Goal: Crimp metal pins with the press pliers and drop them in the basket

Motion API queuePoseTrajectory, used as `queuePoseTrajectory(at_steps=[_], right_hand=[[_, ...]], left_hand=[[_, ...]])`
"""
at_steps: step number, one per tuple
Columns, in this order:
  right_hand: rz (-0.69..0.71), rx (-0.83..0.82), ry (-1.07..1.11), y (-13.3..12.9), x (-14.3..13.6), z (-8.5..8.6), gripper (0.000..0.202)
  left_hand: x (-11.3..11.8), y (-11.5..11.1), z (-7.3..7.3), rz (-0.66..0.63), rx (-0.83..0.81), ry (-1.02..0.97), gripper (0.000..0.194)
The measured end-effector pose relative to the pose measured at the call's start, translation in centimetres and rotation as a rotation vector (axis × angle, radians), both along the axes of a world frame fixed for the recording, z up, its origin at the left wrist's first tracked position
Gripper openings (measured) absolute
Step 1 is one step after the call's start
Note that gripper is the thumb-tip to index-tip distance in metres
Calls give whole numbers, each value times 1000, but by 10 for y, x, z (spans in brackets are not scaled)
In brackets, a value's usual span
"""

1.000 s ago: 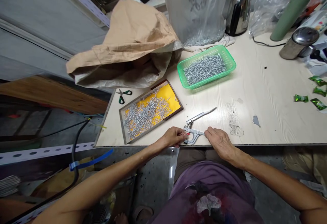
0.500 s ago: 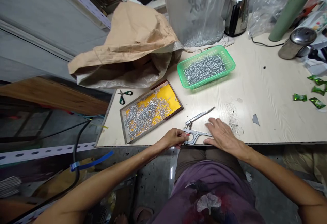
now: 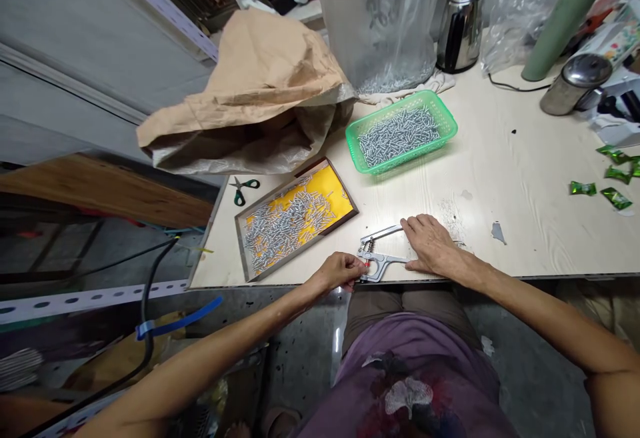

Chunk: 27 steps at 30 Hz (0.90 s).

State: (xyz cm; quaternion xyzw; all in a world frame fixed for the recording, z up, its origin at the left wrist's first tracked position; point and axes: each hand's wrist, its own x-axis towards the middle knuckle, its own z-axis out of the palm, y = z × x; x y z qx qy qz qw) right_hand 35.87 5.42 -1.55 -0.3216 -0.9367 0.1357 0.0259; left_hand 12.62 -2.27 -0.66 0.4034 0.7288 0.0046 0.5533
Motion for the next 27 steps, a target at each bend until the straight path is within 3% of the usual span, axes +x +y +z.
queuePoseTrajectory(at_steps=[2,5,8,11,13,17,21,25,27], right_hand=[[3,-2,12,-4,0,4,57],[7,-7,25,-10,0,5,40],[-20,-1,22,-15,-1,2,50],[-63,18,19,-18,0,-1,73],[-92,35,-2,-19,2,0,77],[-97,36,-13,-21,5,4,56],[-127,24,21,-20,5,2,39],[-95,5,21,-15,1,-7,2],[-74,-6,35,-13,-2,-12,13]], left_hand=[[4,-4,4,-133,149,149,22],[16,-6,7,-411,562,364,14],[32,5,1,-690,818,368,29],[42,24,-9,-875,908,277,54],[43,33,-13,-930,916,242,62],[45,41,-13,-956,901,203,62],[51,44,-11,-976,849,199,43],[54,49,-13,-981,818,226,15],[54,51,-15,-974,815,231,21]])
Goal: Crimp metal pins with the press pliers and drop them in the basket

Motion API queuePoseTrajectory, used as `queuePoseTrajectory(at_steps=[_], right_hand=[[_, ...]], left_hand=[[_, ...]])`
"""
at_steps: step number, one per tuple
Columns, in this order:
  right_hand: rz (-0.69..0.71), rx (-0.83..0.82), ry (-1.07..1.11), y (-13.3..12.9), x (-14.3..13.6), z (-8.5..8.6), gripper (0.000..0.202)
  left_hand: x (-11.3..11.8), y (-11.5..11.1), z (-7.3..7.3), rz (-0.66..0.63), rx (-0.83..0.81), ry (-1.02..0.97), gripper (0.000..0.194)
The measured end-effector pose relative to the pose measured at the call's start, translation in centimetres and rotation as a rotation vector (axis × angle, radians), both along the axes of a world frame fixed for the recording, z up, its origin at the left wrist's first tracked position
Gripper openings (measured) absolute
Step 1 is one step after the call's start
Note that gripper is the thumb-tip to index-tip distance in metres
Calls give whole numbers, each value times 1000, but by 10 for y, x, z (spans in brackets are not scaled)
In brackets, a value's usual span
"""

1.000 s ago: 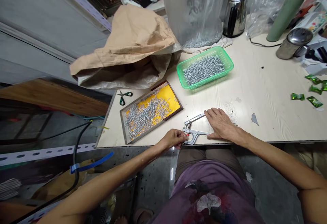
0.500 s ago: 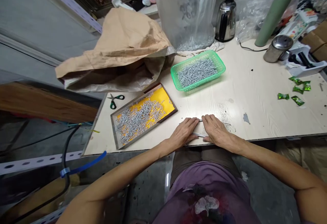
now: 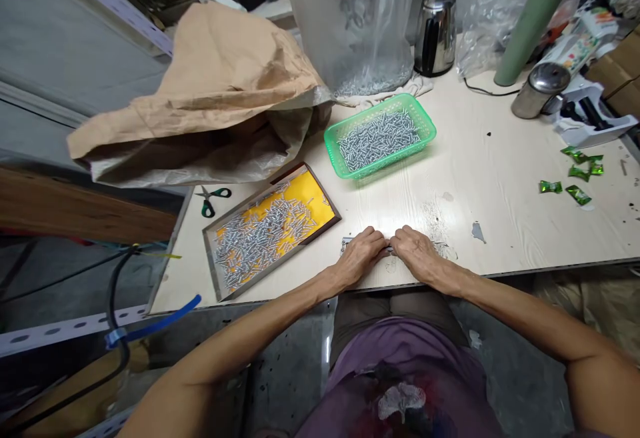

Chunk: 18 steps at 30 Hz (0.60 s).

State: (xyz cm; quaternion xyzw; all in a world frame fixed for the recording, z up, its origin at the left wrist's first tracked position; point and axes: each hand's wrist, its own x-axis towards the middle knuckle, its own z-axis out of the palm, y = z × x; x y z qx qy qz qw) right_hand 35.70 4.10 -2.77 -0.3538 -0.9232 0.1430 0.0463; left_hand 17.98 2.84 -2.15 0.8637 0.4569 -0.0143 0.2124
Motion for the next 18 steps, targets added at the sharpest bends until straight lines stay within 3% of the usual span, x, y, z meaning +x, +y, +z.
queuePoseTrajectory(at_steps=[2,5,9,11,16,18], right_hand=[[5,-2,15,1,-1,-2,16],[-27,13,27,4,2,0,2],[-7,4,57,15,16,9,52],[36,-18,59,21,22,13,59],[31,14,43,38,20,8,20],[-17,63,5,48,13,4,17]], left_hand=[[0,0,-3,4,12,-10,25],[-1,-8,-10,37,86,-51,23],[2,-34,-27,96,255,-172,30],[6,-48,-34,69,285,-219,35],[13,-61,-42,62,281,-256,38],[14,-59,-43,65,266,-273,37]])
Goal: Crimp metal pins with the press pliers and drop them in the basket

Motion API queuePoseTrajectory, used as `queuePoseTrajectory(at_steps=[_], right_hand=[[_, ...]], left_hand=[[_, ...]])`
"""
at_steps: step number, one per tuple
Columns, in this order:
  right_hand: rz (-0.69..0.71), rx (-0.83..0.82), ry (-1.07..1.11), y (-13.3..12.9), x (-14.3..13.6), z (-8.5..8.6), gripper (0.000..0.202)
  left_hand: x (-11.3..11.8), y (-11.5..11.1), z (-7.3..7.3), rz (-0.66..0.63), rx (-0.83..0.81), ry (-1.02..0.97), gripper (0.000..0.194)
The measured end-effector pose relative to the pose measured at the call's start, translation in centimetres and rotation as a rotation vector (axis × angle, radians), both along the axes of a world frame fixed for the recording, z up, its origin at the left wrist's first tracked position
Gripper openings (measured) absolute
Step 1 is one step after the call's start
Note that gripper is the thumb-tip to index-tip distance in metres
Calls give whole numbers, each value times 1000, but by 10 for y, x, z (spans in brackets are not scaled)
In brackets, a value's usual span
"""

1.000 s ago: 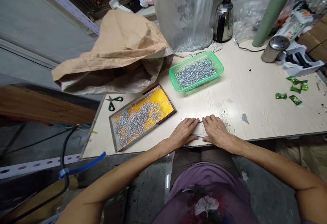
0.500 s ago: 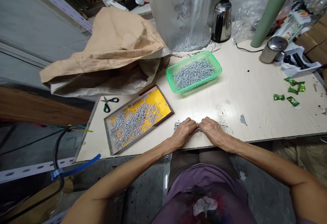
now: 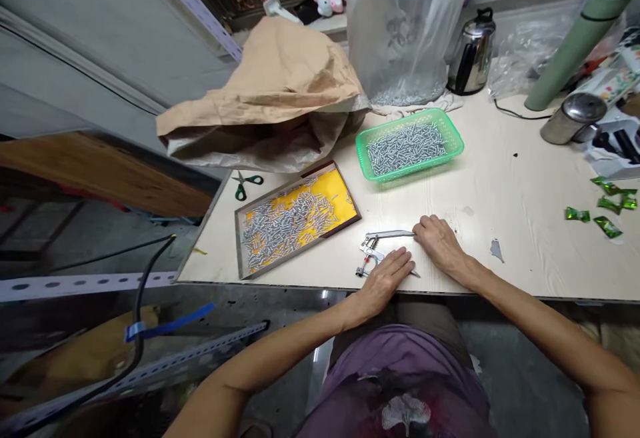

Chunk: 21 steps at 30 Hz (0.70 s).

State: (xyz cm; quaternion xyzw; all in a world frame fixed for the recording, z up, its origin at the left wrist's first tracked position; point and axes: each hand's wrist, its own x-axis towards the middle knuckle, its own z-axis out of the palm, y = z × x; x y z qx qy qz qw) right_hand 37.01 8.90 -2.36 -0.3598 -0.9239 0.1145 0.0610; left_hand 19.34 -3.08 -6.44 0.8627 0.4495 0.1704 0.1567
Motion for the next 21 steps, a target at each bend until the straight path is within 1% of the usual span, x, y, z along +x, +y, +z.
queuePoseTrajectory(at_steps=[3,5,6,7,8,10,11,13,14,16,17,18,19,20,21], right_hand=[[-41,43,-52,17,-12,2,18],[-47,70,-83,21,-23,9,17],[-25,86,-90,20,-30,14,16],[30,95,-88,17,-39,18,16],[118,92,-80,12,-50,23,15],[355,55,-62,0,-73,29,12],[471,30,-67,-5,-85,30,11],[645,-2,-95,-13,-105,30,14],[704,-6,-109,-15,-112,28,15],[774,0,-121,-15,-122,21,13],[785,-1,-111,-14,-124,17,13],[780,-13,-87,-13,-126,13,12],[762,-38,-46,-11,-126,10,11],[724,-72,16,-9,-126,8,11],[672,-107,96,-6,-125,8,12]], left_hand=[[-1,3,0,-10,4,-13,36],[-1,5,0,-5,14,-19,36],[0,5,0,0,15,-24,36],[0,6,-1,5,7,-29,36],[1,7,-2,6,-14,-25,35],[4,6,-2,13,-88,26,34],[6,5,-1,17,-125,65,33],[9,-3,5,-2,-146,107,33],[8,-9,11,-41,-115,90,33],[3,-21,24,-189,22,-8,30],[-4,-27,31,-267,107,-60,28],[-13,-30,38,-300,194,-97,27],[-25,-29,43,-264,273,-114,27],[-39,-25,49,-154,340,-117,29],[-54,-18,53,26,389,-106,31]])
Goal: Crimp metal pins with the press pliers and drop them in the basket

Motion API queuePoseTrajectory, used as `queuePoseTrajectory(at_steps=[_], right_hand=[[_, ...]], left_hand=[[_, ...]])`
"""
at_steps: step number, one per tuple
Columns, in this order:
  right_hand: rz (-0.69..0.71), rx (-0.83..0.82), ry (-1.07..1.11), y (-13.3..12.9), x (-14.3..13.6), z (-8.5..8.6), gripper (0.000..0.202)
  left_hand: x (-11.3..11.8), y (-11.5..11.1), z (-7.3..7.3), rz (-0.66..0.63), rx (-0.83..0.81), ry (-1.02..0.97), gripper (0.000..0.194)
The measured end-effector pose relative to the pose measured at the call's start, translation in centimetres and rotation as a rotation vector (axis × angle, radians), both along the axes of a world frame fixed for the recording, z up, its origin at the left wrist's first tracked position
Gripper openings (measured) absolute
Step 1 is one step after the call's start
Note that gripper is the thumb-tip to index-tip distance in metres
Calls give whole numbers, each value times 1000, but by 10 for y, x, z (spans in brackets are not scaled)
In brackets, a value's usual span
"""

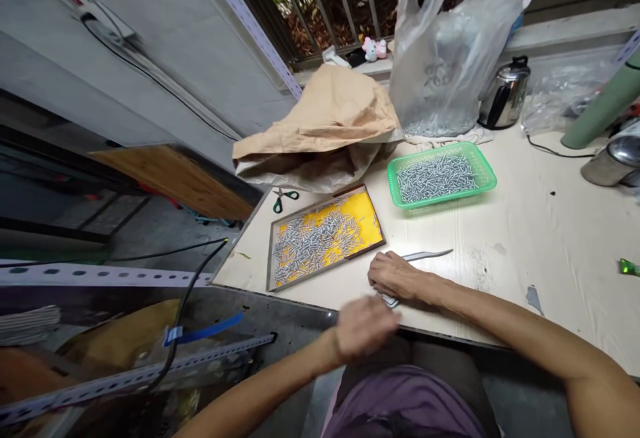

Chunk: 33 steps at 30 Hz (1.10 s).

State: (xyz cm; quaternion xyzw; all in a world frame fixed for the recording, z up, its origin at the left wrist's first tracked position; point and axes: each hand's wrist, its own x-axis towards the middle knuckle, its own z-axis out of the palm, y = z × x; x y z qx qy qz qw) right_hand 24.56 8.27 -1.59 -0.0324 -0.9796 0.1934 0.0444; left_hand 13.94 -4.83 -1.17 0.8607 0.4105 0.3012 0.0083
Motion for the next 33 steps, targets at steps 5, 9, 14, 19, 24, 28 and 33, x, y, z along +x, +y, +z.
queuePoseTrajectory(at_steps=[5,9,14,19,24,28,33], right_hand=[[-395,-106,385,34,12,29,20],[-737,204,442,72,25,68,23],[-741,295,395,56,42,76,27],[-554,28,128,-14,71,28,11],[-615,-11,-102,-60,98,0,9],[-604,-50,-225,-63,103,-3,15],[-599,-4,-231,-61,105,-5,20]], left_hand=[[-66,75,5,584,-170,134,22],[-81,120,-8,449,-352,294,18],[-83,136,-17,323,-410,362,16],[-81,125,-5,456,-512,121,20],[-51,83,7,553,-1003,-260,19],[-27,55,1,586,-1233,-299,25],[-17,45,0,644,-1285,-269,33]])
